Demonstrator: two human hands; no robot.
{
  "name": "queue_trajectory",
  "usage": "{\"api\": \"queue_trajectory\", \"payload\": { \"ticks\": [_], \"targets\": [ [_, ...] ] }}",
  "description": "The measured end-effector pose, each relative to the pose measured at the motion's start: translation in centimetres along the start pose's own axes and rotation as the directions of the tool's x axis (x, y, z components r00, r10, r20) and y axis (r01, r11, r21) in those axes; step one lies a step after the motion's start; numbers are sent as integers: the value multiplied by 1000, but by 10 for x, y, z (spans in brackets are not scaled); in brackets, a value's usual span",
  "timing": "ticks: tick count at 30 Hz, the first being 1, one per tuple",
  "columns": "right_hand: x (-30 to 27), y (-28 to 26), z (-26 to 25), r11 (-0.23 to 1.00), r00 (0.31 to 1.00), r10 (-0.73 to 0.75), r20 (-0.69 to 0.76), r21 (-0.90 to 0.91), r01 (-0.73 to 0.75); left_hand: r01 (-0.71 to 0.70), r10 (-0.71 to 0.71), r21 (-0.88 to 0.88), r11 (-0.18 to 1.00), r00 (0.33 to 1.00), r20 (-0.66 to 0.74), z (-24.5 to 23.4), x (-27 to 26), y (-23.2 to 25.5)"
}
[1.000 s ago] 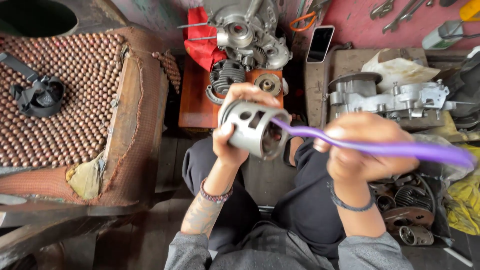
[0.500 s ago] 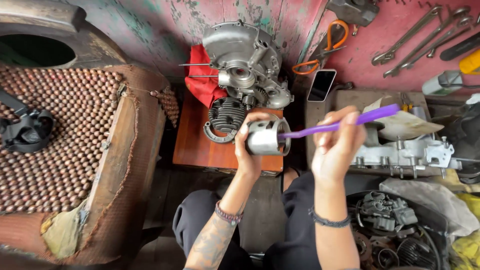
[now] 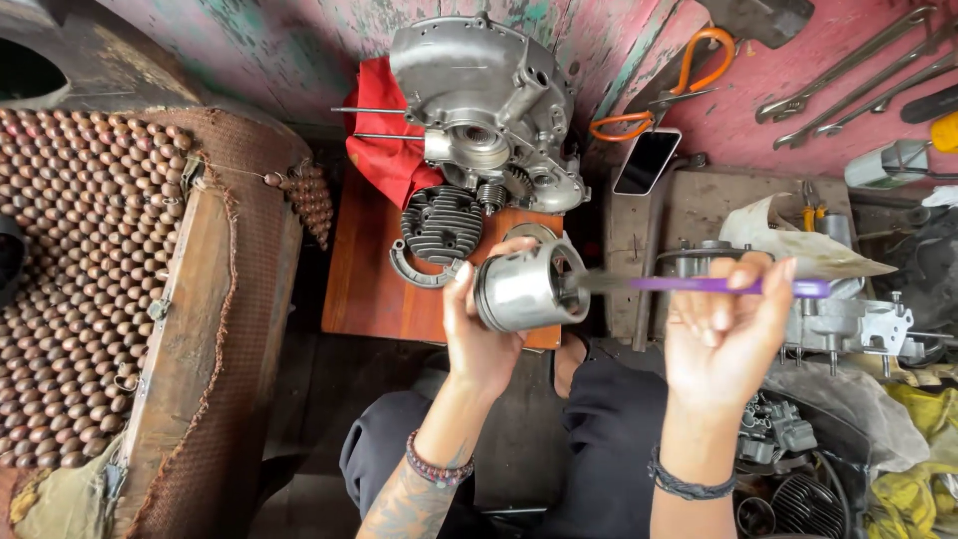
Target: The person cleans a metal piston using a purple toothbrush. They scrub the top surface, the sides, and the internal ring grooves while rotating the piston in their hands. The person is sitting cross-legged on the floor in a workshop environment.
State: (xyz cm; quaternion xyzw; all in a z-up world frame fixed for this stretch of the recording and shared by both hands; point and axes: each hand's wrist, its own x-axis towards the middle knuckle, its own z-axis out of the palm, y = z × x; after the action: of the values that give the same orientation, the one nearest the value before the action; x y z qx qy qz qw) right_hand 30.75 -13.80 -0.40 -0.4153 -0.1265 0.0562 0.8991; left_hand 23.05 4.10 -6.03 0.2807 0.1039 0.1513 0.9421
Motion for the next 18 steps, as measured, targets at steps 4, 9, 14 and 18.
{"api": "queue_trajectory", "payload": {
  "ticks": [4,9,14,18],
  "targets": [
    [-3,-3,-7,986,998,-48,50,162,40,182,-194,-286,941,981,-13,24,-6,15],
    [-23,9,19,911,950,-223,219,-301,283,277,-296,-485,829,954,39,25,6,10],
    [-19,-32,119,583,716,93,692,-620,525,386,-478,-437,812,870,-118,-37,32,-36],
    [-50,-42,169,36,442,404,801,-497,867,344,-428,-460,819,900,-87,-22,32,-26]
  ]
}}
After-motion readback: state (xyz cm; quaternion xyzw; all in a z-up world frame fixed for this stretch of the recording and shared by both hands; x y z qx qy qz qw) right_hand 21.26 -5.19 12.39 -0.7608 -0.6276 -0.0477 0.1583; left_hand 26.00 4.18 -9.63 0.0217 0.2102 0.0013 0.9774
